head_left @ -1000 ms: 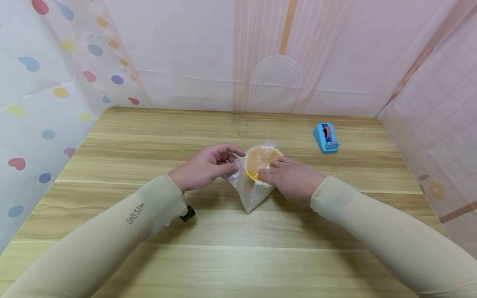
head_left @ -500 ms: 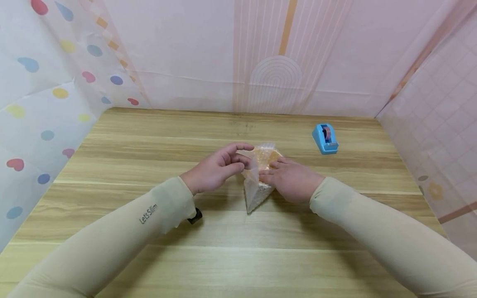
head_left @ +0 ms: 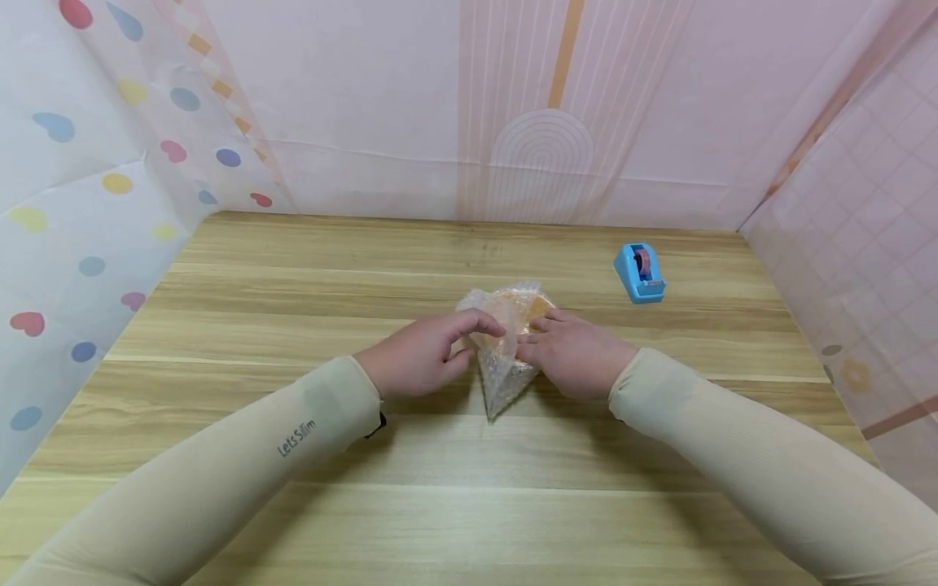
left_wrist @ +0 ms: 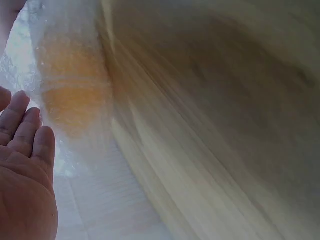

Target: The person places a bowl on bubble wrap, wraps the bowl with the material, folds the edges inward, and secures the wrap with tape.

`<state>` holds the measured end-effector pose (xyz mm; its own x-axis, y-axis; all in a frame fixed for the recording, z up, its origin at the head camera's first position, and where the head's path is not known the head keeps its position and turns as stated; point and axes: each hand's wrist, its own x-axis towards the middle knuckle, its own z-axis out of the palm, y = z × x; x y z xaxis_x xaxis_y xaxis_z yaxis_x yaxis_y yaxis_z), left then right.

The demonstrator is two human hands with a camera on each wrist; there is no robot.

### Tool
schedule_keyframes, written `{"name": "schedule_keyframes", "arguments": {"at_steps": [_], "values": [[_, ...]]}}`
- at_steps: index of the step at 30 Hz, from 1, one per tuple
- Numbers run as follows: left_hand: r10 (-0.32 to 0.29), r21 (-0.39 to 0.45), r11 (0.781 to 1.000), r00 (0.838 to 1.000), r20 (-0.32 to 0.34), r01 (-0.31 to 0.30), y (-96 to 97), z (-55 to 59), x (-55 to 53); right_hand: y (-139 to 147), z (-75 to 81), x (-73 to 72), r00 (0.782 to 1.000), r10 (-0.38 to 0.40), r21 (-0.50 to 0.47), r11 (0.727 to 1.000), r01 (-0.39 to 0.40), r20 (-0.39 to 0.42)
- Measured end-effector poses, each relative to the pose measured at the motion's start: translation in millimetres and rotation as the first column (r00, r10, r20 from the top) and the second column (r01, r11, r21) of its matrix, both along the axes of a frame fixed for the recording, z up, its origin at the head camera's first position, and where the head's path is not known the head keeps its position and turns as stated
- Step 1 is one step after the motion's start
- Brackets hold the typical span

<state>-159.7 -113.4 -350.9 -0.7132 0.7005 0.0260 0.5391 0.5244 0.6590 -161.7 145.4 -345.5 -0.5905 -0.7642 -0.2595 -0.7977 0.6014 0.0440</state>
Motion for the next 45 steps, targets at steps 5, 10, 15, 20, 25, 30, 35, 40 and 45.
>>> {"name": "schedule_keyframes", "arguments": {"at_steps": [5, 10, 15, 20, 25, 30, 35, 40, 45], "values": [[-0.066, -0.099, 0.994, 0.988, -0.140, 0.052, 1.2, -2.1, 0.1, 0.7, 0.6, 1.1, 1.000, 0.002, -0.004, 1.000, -0.003, -0.014], [-0.139, -0.160, 0.982, 0.955, -0.260, 0.099, 2.7, -5.0, -1.4, 1.1, 0.4, 1.3, 1.000, 0.005, -0.004, 1.000, -0.005, -0.013], [-0.171, -0.216, 0.971, 0.932, -0.319, 0.105, 3.5, -9.4, -2.6, 1.2, 0.8, 1.4, 0.999, 0.016, -0.005, 1.000, -0.017, -0.029], [-0.181, -0.266, 0.960, 0.922, -0.342, 0.089, 7.3, -12.1, -1.6, 2.4, 0.1, 1.4, 0.999, 0.019, -0.014, 1.000, -0.020, -0.042], [-0.205, -0.347, 0.935, 0.910, -0.361, 0.073, 12.4, -14.0, -0.5, 5.2, -2.6, 1.5, 0.999, 0.008, -0.043, 0.999, -0.010, -0.034], [-0.216, -0.393, 0.918, 0.896, -0.388, 0.051, 15.7, -15.4, 0.1, 9.0, -6.1, 3.5, 0.999, 0.010, -0.103, 0.995, -0.016, -0.052], [-0.217, -0.433, 0.901, 0.897, -0.386, 0.032, 17.4, -16.4, 1.1, 14.9, -7.8, 7.5, 0.996, -0.014, -0.198, 0.980, -0.005, -0.091], [-0.221, -0.454, 0.891, 0.893, -0.393, 0.021, 19.5, -16.1, 1.9, 24.3, -9.2, 10.1, 0.986, -0.119, -0.345, 0.936, 0.071, -0.120], [-0.213, -0.475, 0.880, 0.895, -0.391, 0.001, 22.4, -15.4, 2.8, 28.9, -8.0, 10.9, 0.949, -0.315, -0.388, 0.879, 0.279, -0.032]]}}
